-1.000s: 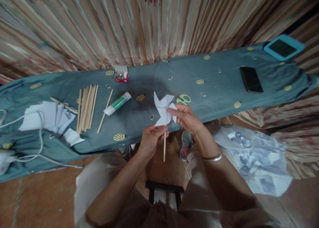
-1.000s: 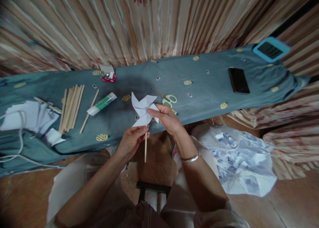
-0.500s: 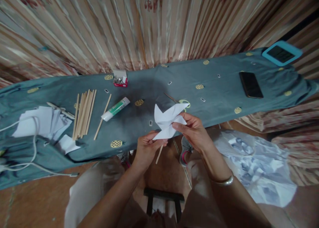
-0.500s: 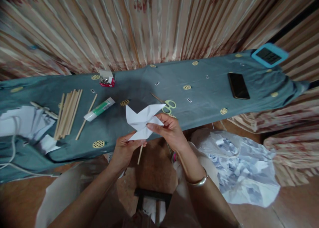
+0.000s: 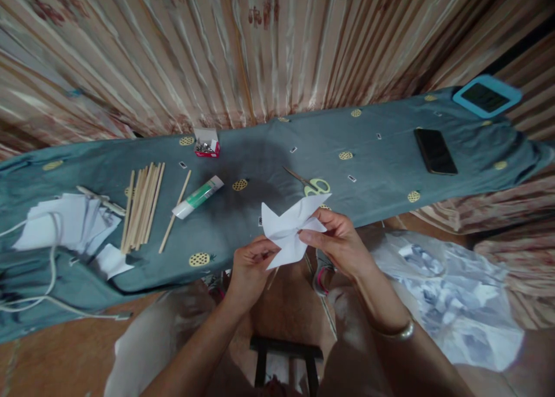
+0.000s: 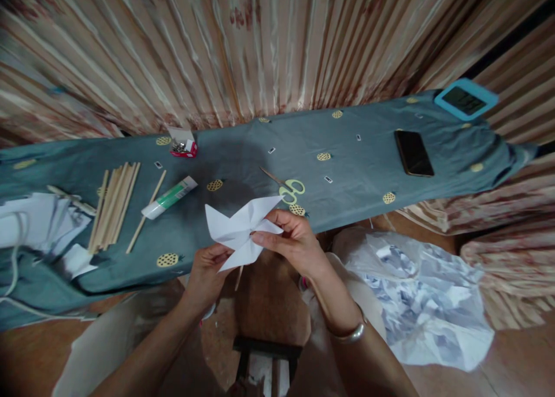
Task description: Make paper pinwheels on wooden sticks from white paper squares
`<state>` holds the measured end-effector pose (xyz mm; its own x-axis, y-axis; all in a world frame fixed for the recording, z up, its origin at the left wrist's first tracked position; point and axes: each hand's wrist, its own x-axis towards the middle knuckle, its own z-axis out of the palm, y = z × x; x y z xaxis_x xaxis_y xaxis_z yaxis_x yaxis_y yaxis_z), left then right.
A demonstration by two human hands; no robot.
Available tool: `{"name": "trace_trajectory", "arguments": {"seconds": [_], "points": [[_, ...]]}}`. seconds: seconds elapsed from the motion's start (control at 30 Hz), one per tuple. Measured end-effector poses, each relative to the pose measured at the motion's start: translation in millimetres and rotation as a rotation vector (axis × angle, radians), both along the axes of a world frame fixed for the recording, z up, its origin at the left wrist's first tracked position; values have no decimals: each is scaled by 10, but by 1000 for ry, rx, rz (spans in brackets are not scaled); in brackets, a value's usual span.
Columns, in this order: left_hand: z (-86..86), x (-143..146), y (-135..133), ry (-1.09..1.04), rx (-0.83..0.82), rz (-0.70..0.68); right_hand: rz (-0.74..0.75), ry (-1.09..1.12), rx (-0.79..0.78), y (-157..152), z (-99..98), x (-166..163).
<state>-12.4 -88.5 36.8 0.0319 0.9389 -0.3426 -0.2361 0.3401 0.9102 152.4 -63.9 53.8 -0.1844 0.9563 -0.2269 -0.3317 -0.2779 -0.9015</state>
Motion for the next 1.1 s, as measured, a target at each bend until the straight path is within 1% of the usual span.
{"name": "trace_trajectory", "arguments": {"seconds": [0.17, 0.3, 0.47, 0.6, 0.73, 0.8, 0.93, 1.1], "points": [[-70, 23, 0, -100, -44, 10, -8, -29, -10, -17, -37, 0], [-134, 20, 24, -175, -84, 60, -25, -39, -9, -16, -40, -6], [-81, -36, 92, -211, -49, 109, -51, -59, -29, -19, -45, -17], [-53, -77, 116, -204, -12, 109, -86, -95, -19, -22, -68, -32], [-55, -98, 106, -172, 1, 60, -121, -143, 36, -21, -74, -56], [-49, -98, 102, -163, -20, 35, -133, -171, 86, -31, -56, -68], [-62, -91, 95, -177, -75, 6, -151, -253, 195, -83, 31, -78], [-150, -106, 66, -129, -50, -24, -166, -311, 281, -156, 138, -64]]}}
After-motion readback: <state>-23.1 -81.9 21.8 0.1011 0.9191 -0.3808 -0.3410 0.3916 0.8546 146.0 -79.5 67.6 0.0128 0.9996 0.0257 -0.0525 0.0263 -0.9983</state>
